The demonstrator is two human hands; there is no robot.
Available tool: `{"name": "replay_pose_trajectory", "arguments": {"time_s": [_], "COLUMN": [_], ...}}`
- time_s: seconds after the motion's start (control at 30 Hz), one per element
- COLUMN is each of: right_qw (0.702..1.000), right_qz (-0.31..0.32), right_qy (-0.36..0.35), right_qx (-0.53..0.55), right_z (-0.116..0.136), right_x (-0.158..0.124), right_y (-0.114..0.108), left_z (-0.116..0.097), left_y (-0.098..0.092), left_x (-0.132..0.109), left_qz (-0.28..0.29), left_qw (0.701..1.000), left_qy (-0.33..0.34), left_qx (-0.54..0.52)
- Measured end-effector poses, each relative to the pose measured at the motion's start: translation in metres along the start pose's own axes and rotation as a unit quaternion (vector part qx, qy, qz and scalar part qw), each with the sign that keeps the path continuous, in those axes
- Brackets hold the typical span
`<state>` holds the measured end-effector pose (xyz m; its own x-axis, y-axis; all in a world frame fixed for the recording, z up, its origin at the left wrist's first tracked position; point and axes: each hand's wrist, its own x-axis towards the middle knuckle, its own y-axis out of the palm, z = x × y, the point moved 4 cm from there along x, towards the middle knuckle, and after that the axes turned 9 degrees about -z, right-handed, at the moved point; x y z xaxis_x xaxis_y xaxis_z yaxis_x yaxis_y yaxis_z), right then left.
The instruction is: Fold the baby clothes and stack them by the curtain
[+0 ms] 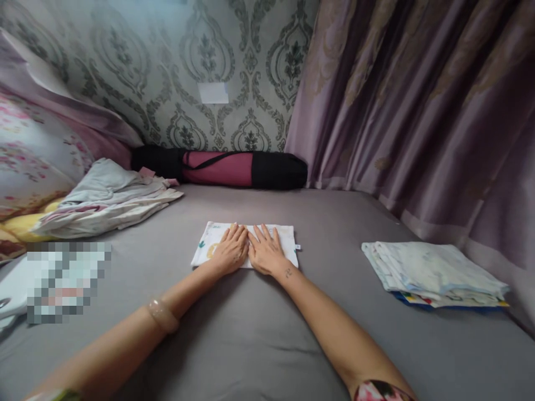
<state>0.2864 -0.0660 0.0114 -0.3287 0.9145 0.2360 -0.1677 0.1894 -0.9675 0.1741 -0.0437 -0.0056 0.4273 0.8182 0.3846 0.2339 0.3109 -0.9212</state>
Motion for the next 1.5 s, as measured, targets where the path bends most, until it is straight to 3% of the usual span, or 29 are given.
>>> {"name": "replay_pose_trajectory", "arguments": {"time_s": [0.17,0.5,0.8,0.93,1.1,1.23,1.4,1.5], "right_qw": [1.0,0.999,0.998,0.999,0.999,0.999,0.999,0.999], "right_qz": [-0.011,0.016,0.039,-0.007,-0.014,-0.016,0.011,-0.012], "right_qy": [0.011,0.037,0.043,0.04,0.038,0.044,0.037,0.039], "right_qx": [0.011,0.009,0.036,0.03,0.022,0.017,0.036,0.028], "right_z": [-0.003,-0.003,-0.006,-0.005,0.004,0.004,0.0,-0.004], "right_x": [-0.004,-0.003,0.003,0.01,0.011,0.01,0.012,0.012], "right_y": [0.0,-0.002,-0.005,-0.01,0.008,0.014,0.006,-0.002], "left_z": [0.014,0.016,0.017,0.015,0.016,0.017,0.016,0.015], "left_y": [-0.002,-0.005,-0.013,-0.022,-0.003,0.002,-0.007,-0.015], "left_x": [-0.005,-0.009,-0.002,0.001,-0.005,-0.005,0.0,0.004], "left_qz": [0.027,0.023,0.062,-0.007,0.04,0.045,0.069,0.028], "left_qw": [0.999,0.997,0.996,0.999,0.998,0.998,0.997,0.999], "left_qy": [-0.024,-0.071,-0.062,-0.033,-0.04,-0.049,-0.034,-0.024], "left_qx": [-0.007,0.001,0.002,0.013,-0.008,-0.007,-0.002,0.007]}}
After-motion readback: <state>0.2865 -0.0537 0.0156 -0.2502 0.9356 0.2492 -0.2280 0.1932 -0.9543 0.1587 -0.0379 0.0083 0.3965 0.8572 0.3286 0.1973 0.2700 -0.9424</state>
